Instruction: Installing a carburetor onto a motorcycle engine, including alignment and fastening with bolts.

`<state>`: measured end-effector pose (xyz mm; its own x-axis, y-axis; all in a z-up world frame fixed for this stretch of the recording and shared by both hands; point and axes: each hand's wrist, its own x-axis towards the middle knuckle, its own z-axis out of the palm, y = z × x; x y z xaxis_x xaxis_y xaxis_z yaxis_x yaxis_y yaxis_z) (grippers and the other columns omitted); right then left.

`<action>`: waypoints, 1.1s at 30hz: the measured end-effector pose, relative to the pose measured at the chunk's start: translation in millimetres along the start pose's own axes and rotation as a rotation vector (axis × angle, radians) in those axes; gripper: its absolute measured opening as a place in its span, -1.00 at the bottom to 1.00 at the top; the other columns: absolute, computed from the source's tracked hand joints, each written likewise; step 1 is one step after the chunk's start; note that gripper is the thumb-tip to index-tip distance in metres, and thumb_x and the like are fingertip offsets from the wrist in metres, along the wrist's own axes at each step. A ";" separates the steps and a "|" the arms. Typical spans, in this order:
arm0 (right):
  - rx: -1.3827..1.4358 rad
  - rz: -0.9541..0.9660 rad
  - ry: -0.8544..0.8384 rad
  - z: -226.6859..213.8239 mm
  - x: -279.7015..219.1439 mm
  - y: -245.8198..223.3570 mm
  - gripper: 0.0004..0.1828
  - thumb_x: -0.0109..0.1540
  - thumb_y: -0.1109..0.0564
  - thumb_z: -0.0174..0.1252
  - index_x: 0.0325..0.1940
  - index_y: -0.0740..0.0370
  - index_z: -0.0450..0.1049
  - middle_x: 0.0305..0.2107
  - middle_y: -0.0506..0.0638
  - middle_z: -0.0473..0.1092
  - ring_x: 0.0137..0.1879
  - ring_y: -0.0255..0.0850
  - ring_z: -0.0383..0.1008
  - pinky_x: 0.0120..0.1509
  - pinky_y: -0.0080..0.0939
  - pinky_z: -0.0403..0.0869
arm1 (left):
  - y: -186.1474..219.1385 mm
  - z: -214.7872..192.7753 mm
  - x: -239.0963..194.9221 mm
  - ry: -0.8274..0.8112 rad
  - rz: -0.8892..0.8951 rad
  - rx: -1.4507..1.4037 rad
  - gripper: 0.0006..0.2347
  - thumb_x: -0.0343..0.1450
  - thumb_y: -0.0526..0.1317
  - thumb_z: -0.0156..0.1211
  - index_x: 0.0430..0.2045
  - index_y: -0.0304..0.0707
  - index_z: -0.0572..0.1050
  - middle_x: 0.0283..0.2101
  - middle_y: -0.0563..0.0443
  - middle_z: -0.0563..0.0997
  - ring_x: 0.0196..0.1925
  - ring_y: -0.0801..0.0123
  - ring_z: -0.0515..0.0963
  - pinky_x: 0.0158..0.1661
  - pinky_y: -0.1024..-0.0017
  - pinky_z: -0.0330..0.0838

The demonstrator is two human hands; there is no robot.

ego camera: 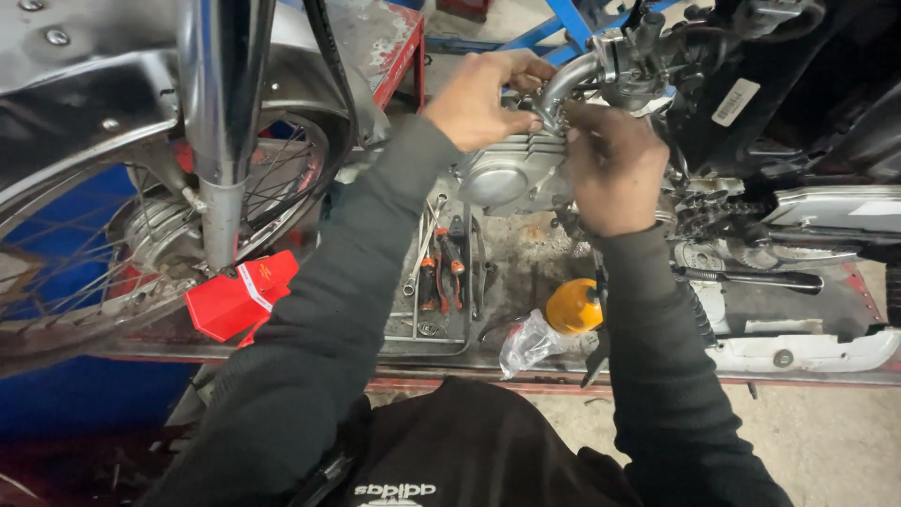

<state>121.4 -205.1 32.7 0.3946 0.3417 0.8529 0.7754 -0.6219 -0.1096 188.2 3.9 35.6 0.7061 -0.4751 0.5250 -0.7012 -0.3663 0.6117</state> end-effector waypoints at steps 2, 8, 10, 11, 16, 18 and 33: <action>0.391 0.315 -0.025 -4.6 4.7 -8.1 -0.76 0.34 0.27 0.10 0.10 0.28 0.46 -0.09 0.15 0.50 0.05 -0.04 0.56 0.13 -0.08 0.56 | 3.9 6.0 -1.2 0.100 0.011 0.066 -0.60 0.24 -0.33 0.47 -0.06 -0.16 0.48 -0.10 -0.05 0.67 -0.08 0.22 0.64 -0.09 0.26 0.50; 0.575 0.537 -0.016 4.1 5.8 -6.8 -0.75 0.28 0.21 0.14 0.03 0.29 0.53 -0.15 0.09 0.53 -0.03 -0.18 0.54 0.09 -0.21 0.55 | 10.5 5.5 -10.2 0.092 0.037 0.047 -0.34 0.34 -0.37 0.44 0.26 0.03 0.12 0.30 -0.03 0.42 0.13 -0.03 0.64 -0.05 0.09 0.70; 0.582 0.560 0.010 7.0 7.2 -10.8 -0.75 0.26 0.24 0.14 0.02 0.31 0.53 -0.15 0.10 0.54 -0.03 -0.17 0.56 0.09 -0.22 0.57 | 7.0 7.0 -13.5 0.086 0.045 0.071 -0.33 0.40 -0.37 0.36 0.30 0.15 0.04 0.30 -0.06 0.46 0.17 -0.11 0.61 -0.18 -0.02 0.52; 0.587 0.584 0.037 8.5 7.8 -12.7 -0.75 0.25 0.28 0.14 0.01 0.33 0.54 -0.15 0.12 0.55 -0.03 -0.17 0.58 0.09 -0.23 0.58 | 5.3 7.9 -15.1 0.079 0.053 0.093 -0.31 0.45 -0.36 0.28 0.35 0.27 -0.05 0.31 -0.09 0.50 0.20 -0.20 0.58 -0.32 -0.14 0.34; 0.638 0.728 0.162 18.4 13.1 -17.4 -0.87 0.15 0.30 0.28 -0.21 0.27 0.59 -0.30 0.06 0.58 -0.16 -0.22 0.62 0.00 -0.28 0.66 | 8.7 7.1 -11.5 0.077 0.018 -0.062 -0.26 0.38 -0.45 0.28 0.34 0.30 -0.01 0.31 0.01 0.47 0.28 0.01 0.54 -0.33 0.45 0.67; 0.650 0.804 0.190 25.3 13.3 -15.0 -0.92 0.12 0.30 0.33 -0.32 0.22 0.59 -0.35 0.00 0.59 -0.20 -0.26 0.62 -0.03 -0.28 0.68 | 10.6 5.3 -11.2 0.069 0.002 -0.107 -0.25 0.37 -0.47 0.28 0.35 0.24 -0.01 0.39 0.02 0.35 0.29 -0.03 0.53 -0.21 0.42 0.76; 0.164 0.601 0.246 47.6 1.5 -6.8 -0.70 0.10 0.10 0.47 -0.32 0.12 0.42 -0.40 -0.07 0.53 -0.29 -0.20 0.55 -0.17 -0.18 0.49 | -7.3 8.4 -7.7 0.076 0.126 -0.026 -0.49 0.42 -0.44 0.33 0.20 -0.14 0.21 0.25 -0.09 0.44 0.21 0.02 0.61 0.18 0.16 0.54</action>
<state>140.2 -166.8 10.5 0.6725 -0.2135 0.7087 0.5286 -0.5318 -0.6617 187.0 3.5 22.1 0.6188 -0.4538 0.6412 -0.7826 -0.2861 0.5529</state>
